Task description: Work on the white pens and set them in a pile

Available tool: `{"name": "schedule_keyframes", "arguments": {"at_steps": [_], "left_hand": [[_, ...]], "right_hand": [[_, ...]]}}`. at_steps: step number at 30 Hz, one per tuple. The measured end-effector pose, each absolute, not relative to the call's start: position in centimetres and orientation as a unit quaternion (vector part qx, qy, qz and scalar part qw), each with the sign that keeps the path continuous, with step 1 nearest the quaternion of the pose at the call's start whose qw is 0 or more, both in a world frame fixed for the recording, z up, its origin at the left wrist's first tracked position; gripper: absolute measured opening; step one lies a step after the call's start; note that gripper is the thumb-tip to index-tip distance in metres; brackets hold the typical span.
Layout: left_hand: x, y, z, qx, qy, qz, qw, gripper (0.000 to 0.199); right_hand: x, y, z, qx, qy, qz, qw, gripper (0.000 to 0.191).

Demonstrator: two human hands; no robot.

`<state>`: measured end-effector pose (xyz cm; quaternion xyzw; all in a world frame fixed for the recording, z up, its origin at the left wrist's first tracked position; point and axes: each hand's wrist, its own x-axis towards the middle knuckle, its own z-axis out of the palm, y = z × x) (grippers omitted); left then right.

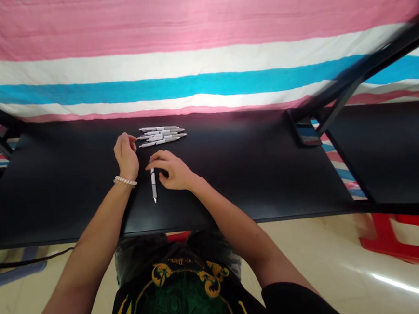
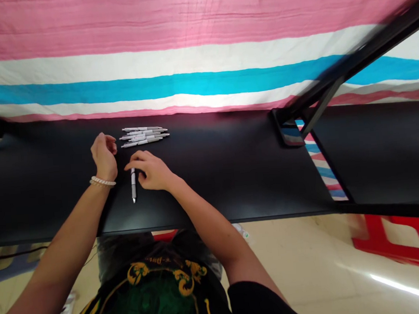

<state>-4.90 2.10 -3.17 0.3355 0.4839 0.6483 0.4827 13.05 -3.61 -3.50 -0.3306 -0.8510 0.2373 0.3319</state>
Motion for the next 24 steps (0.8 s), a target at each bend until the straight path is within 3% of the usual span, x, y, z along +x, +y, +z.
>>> {"name": "schedule_keyframes", "arguments": {"at_steps": [3, 7, 10, 14, 16, 18, 24], "left_hand": [[-4.8, 2.3, -3.3, 0.347, 0.496, 0.691, 0.394, 0.041], [-4.6, 2.4, -3.3, 0.366, 0.478, 0.694, 0.397, 0.038], [-4.3, 2.2, -3.0, 0.38, 0.461, 0.685, 0.418, 0.031], [-3.7, 1.4, -2.4, 0.432, 0.417, 0.639, 0.48, 0.006], [-3.4, 0.8, -2.1, 0.472, 0.383, 0.607, 0.512, 0.031], [-3.0, 0.3, -1.9, 0.493, 0.344, 0.581, 0.549, 0.043], [-2.1, -0.6, -1.4, 0.461, 0.327, 0.571, 0.595, 0.039]], "right_hand": [[12.6, -4.1, -3.4, -0.311, -0.896, 0.186, 0.257, 0.028], [12.4, -4.2, -3.2, -0.332, -0.904, 0.138, 0.231, 0.023], [12.3, -4.0, -3.5, -0.358, -0.886, 0.131, 0.264, 0.023], [12.4, -3.3, -4.4, -0.433, -0.803, 0.151, 0.38, 0.027], [12.6, -3.0, -4.6, -0.477, -0.752, 0.137, 0.434, 0.03], [12.9, -2.7, -4.6, -0.504, -0.726, 0.119, 0.453, 0.032], [13.0, -3.1, -4.0, -0.481, -0.767, 0.166, 0.39, 0.042]]}}
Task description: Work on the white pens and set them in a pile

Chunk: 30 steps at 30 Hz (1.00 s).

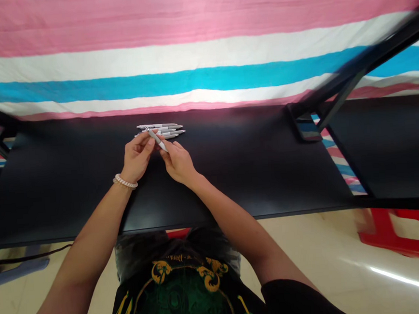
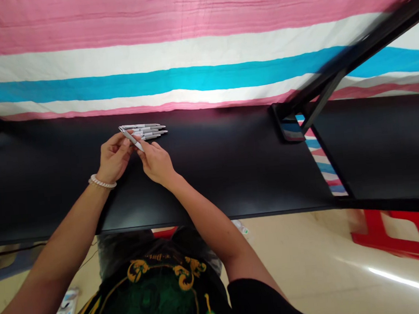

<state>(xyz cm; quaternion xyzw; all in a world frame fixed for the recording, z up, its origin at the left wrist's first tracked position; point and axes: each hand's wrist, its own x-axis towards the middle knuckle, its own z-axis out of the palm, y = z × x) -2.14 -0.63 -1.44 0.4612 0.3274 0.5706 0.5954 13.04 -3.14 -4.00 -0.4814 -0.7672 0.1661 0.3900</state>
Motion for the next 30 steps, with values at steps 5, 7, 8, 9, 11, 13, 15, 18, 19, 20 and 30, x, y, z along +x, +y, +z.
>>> {"name": "schedule_keyframes", "arguments": {"at_steps": [5, 7, 8, 9, 11, 13, 15, 18, 19, 20, 30], "left_hand": [[-2.3, -0.1, -1.2, 0.422, 0.324, 0.61, 0.587, 0.031], [-2.6, 0.2, -1.2, 0.392, 0.326, 0.631, 0.585, 0.028], [-2.8, 0.3, -1.1, 0.375, 0.331, 0.638, 0.586, 0.027], [-2.9, 0.4, -1.1, 0.359, 0.337, 0.643, 0.587, 0.026], [-3.1, 0.6, -1.1, 0.339, 0.348, 0.644, 0.591, 0.025], [-3.1, 0.6, -1.1, 0.337, 0.351, 0.643, 0.592, 0.024], [-3.2, 0.6, -1.1, 0.342, 0.356, 0.642, 0.587, 0.026], [-3.2, 0.6, -1.1, 0.335, 0.377, 0.642, 0.577, 0.027], [-3.3, 0.6, -1.1, 0.33, 0.383, 0.64, 0.578, 0.026], [-3.3, 0.6, -1.1, 0.327, 0.385, 0.638, 0.582, 0.025], [-3.9, 0.9, -1.5, 0.345, 0.37, 0.608, 0.612, 0.026]], "right_hand": [[12.6, -3.2, -4.1, -0.471, -0.74, 0.234, 0.418, 0.045], [12.5, -3.2, -4.2, -0.468, -0.73, 0.258, 0.426, 0.041], [12.5, -3.2, -4.2, -0.471, -0.728, 0.267, 0.421, 0.039], [12.5, -3.2, -4.1, -0.476, -0.727, 0.274, 0.413, 0.037], [12.5, -3.2, -4.1, -0.487, -0.72, 0.286, 0.403, 0.036], [12.5, -3.2, -3.9, -0.489, -0.704, 0.301, 0.418, 0.036], [12.5, -3.2, -3.8, -0.487, -0.677, 0.32, 0.449, 0.036], [12.6, -3.0, -3.5, -0.491, -0.621, 0.352, 0.499, 0.036], [12.6, -2.9, -3.4, -0.489, -0.605, 0.363, 0.513, 0.035], [12.7, -2.8, -3.4, -0.486, -0.591, 0.374, 0.524, 0.035], [13.0, -2.2, -3.7, -0.47, -0.522, 0.443, 0.557, 0.037]]}}
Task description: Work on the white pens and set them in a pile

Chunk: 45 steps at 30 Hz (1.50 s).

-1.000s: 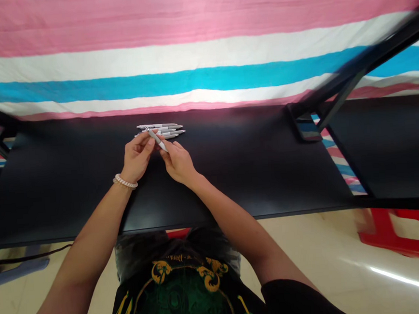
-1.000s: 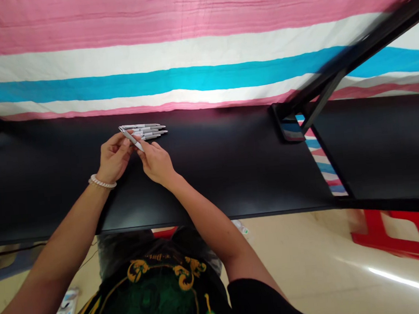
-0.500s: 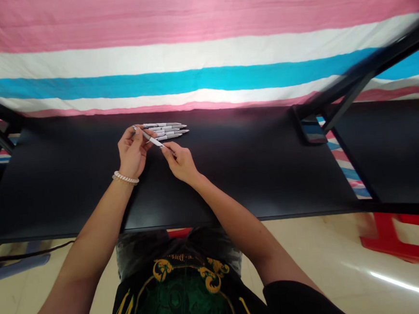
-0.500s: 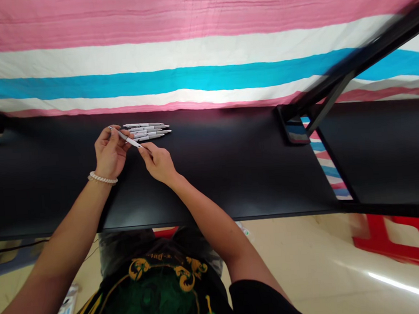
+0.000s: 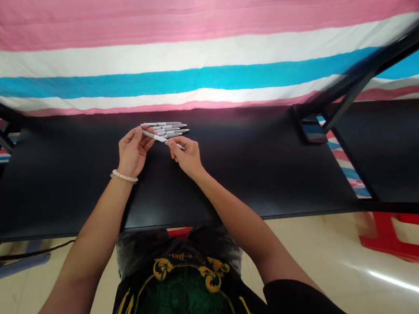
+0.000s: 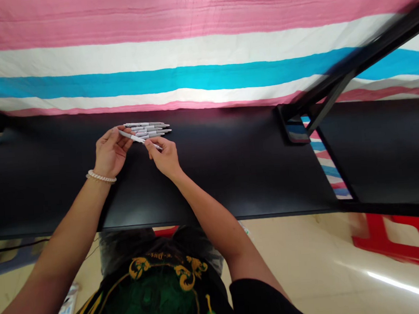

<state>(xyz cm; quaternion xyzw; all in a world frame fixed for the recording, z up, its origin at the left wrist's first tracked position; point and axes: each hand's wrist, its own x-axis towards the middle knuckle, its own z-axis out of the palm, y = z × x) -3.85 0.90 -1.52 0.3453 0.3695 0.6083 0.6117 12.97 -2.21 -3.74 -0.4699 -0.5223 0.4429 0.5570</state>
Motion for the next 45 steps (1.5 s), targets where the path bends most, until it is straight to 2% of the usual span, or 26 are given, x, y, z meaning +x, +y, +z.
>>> {"name": "schedule_keyframes", "arguments": {"at_steps": [5, 9, 16, 20, 25, 29, 36, 45], "left_hand": [[-4.2, 0.7, -1.4, 0.378, 0.406, 0.566, 0.609, 0.023], [-4.0, 0.1, -1.1, 0.427, 0.414, 0.504, 0.626, 0.032], [-3.2, -0.8, -1.2, 0.478, 0.369, 0.395, 0.692, 0.04], [-3.2, -0.4, -1.1, 0.452, 0.366, 0.424, 0.694, 0.049], [-3.7, -0.2, -0.9, 0.486, 0.337, 0.427, 0.684, 0.037], [-3.4, -0.5, -1.1, 0.508, 0.327, 0.438, 0.666, 0.036], [-3.4, 0.6, -1.7, 0.416, 0.352, 0.571, 0.614, 0.03], [-3.6, 1.2, -1.8, 0.377, 0.412, 0.63, 0.54, 0.021]], "right_hand": [[13.0, -1.8, -3.8, -0.431, -0.426, 0.503, 0.616, 0.038], [13.2, -1.5, -3.6, -0.413, -0.393, 0.51, 0.645, 0.041], [12.9, -1.9, -3.3, -0.392, -0.452, 0.544, 0.588, 0.045], [12.7, -2.2, -3.1, -0.372, -0.479, 0.576, 0.547, 0.053], [12.7, -2.6, -3.0, -0.326, -0.554, 0.601, 0.475, 0.056], [12.5, -2.7, -3.0, -0.317, -0.542, 0.617, 0.474, 0.052], [12.9, -2.7, -2.8, -0.336, -0.51, 0.649, 0.453, 0.049], [12.6, -3.1, -3.0, -0.378, -0.584, 0.567, 0.442, 0.044]]}}
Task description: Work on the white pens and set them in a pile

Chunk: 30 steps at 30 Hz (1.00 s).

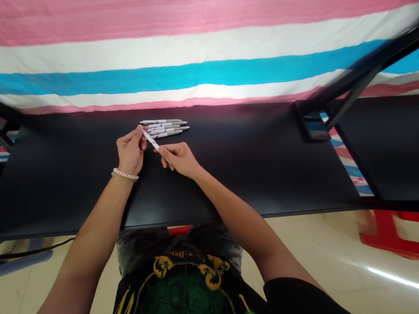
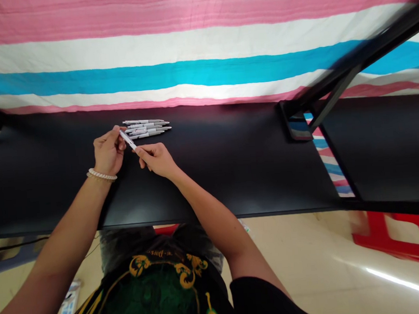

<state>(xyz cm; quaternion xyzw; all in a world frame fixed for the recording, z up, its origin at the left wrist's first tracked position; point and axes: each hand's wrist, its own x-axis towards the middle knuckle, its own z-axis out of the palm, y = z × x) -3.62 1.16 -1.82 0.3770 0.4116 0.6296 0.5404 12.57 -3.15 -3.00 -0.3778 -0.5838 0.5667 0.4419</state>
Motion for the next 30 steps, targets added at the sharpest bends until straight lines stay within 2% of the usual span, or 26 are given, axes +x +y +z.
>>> {"name": "schedule_keyframes", "arguments": {"at_steps": [8, 19, 24, 30], "left_hand": [[-3.4, 1.2, -2.0, 0.412, 0.435, 0.643, 0.476, 0.038], [-3.2, 1.2, -2.8, 0.416, 0.444, 0.659, 0.443, 0.037], [-3.1, 1.2, -2.9, 0.407, 0.457, 0.657, 0.44, 0.034], [-3.1, 1.1, -2.3, 0.408, 0.427, 0.63, 0.504, 0.029]], "right_hand": [[12.5, -3.5, -2.8, -0.428, -0.641, 0.471, 0.43, 0.051], [12.2, -3.8, -3.3, -0.46, -0.674, 0.377, 0.439, 0.046], [12.1, -3.7, -3.4, -0.462, -0.675, 0.376, 0.434, 0.046], [12.9, -3.0, -2.8, -0.414, -0.653, 0.449, 0.448, 0.047]]}}
